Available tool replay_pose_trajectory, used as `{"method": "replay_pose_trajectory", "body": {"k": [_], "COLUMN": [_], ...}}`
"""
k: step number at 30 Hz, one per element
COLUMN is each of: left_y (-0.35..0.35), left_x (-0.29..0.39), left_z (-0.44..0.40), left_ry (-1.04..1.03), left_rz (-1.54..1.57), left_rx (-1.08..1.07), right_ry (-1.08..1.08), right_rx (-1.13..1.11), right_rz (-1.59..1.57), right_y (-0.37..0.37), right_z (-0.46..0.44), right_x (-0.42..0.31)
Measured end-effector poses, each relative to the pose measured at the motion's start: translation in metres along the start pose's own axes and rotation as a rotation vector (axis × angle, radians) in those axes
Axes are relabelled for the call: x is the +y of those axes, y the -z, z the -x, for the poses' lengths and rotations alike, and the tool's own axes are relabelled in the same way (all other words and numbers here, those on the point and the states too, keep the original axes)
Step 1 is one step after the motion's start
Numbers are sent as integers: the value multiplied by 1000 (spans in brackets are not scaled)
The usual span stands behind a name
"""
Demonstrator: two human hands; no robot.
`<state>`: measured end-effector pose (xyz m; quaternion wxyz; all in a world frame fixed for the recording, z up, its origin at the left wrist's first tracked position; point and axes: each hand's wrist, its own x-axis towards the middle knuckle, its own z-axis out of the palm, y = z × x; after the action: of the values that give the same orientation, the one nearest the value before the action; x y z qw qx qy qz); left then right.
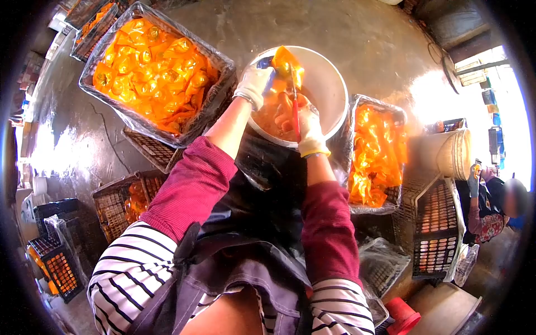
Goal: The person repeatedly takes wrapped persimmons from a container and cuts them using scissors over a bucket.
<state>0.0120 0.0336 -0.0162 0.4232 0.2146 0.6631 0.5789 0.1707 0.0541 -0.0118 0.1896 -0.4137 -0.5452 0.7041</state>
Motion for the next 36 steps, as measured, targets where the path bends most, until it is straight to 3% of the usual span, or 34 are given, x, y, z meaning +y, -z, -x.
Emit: {"method": "replay_pose_trajectory", "body": {"k": [2,3,6,10,11,14,18,20,23,24,26,28,31,32,34,36], "left_y": [0,-4,-4,-5,-7,-8,-7,-10,-5,-4,-11,-17,-11,-9,-4,-3], "left_x": [-32,0,-19,-19,-48,-48,-38,5,6,2,-28,-5,-33,-35,-18,-22], "left_z": [-23,10,-10,-21,-43,-48,-37,13,6,-5,-27,1,-28,-32,-28,-29], "left_ry": [-104,-108,-233,-36,-209,-177,-60,-58,-73,-54,-68,-227,-273,-177,14,-38], "left_rz": [555,535,132,-172,-210,-439,47,315,-363,-543,-481,-606,-458,-542,-707,-388], "left_rx": [-224,-178,-99,0,98,140,-123,-333,-271,-246,-81,119,12,-49,-168,-226], "right_ry": [16,24,-26,-94,-91,-116,-4,-79,-71,-54,-26,130,358,431,440,18], "right_rx": [-14,-17,-13,-77,-114,-121,-80,-160,-146,-101,-5,62,164,199,218,300], "right_rz": [-80,-121,-38,-79,-74,-10,16,138,61,220,534,622,701,716,174,-222], "right_y": [3,3,1,6,16,32,61,52,52,50,46,45,38,35,33,49], "right_z": [-4,-3,-2,0,-8,-22,-54,-27,-21,-21,-20,-24,-18,-15,-24,-24], "right_x": [8,9,4,-3,5,10,57,10,6,2,0,9,8,7,18,21]}}
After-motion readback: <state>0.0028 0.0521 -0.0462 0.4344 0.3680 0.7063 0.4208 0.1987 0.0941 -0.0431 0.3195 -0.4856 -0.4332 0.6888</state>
